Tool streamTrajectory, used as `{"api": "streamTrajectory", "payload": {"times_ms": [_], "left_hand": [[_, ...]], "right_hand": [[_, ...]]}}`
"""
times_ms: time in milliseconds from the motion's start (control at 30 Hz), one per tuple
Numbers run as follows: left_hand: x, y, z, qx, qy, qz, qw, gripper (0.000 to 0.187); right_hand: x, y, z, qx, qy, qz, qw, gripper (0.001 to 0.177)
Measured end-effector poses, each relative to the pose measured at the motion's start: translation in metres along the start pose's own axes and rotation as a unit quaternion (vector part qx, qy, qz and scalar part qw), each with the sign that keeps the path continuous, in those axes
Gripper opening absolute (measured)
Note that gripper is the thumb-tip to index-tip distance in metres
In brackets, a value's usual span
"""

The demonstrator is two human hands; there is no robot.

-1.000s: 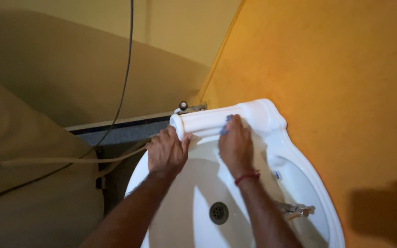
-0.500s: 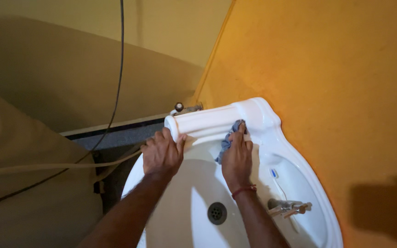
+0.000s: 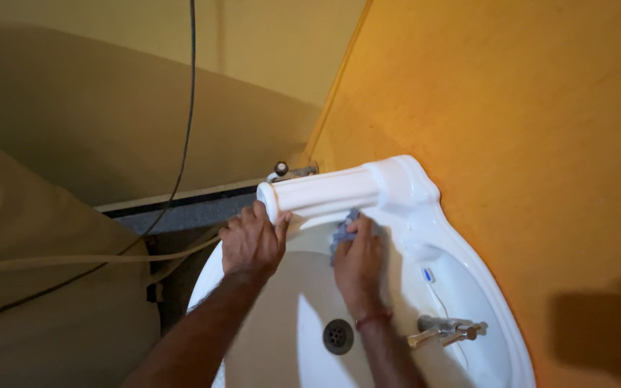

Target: The person wipes the edges and basin of a white bathroom sink using a cloth. They repeatedly wet the cloth under the faucet and continue wiping different sections of the sink surface.

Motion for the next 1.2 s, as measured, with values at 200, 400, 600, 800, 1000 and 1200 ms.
{"api": "streamTrajectory", "payload": {"times_ms": [200, 400, 600, 800, 1000, 1200], "left_hand": [[-0.002, 0.000, -0.001, -0.002, 0.007, -0.003, 1.000, 0.055], [-0.003, -0.001, 0.000, -0.012, -0.002, -0.001, 1.000, 0.057], [-0.007, -0.001, -0.002, -0.009, 0.007, -0.004, 1.000, 0.053], [-0.005, -0.003, -0.002, -0.013, 0.046, -0.023, 0.999, 0.053], [-0.010, -0.003, 0.001, -0.019, 0.006, -0.024, 1.000, 0.053], [0.051, 0.002, -0.022, -0.146, 0.194, -0.119, 0.963, 0.054]], "right_hand": [[-0.032, 0.013, -0.064, -0.181, -0.031, 0.467, 0.865, 0.035], [-0.022, 0.013, -0.098, -0.231, -0.027, 0.692, 0.683, 0.039], [0.000, 0.009, -0.105, -0.200, -0.001, 0.682, 0.704, 0.032], [0.000, 0.004, -0.123, -0.242, 0.025, 0.698, 0.673, 0.027], [0.004, -0.004, -0.117, -0.258, 0.049, 0.702, 0.662, 0.025], [0.012, -0.021, -0.121, -0.276, 0.070, 0.689, 0.666, 0.025]]}}
Point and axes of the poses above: each hand's wrist, its own z-axis towards the middle knuckle, its own x-axis out of the back of the hand, y = z × x, the point moved 9 cm from there along z, towards the middle knuckle, and after that the axes turned 5 degrees about -y, right-handed, at the moved point
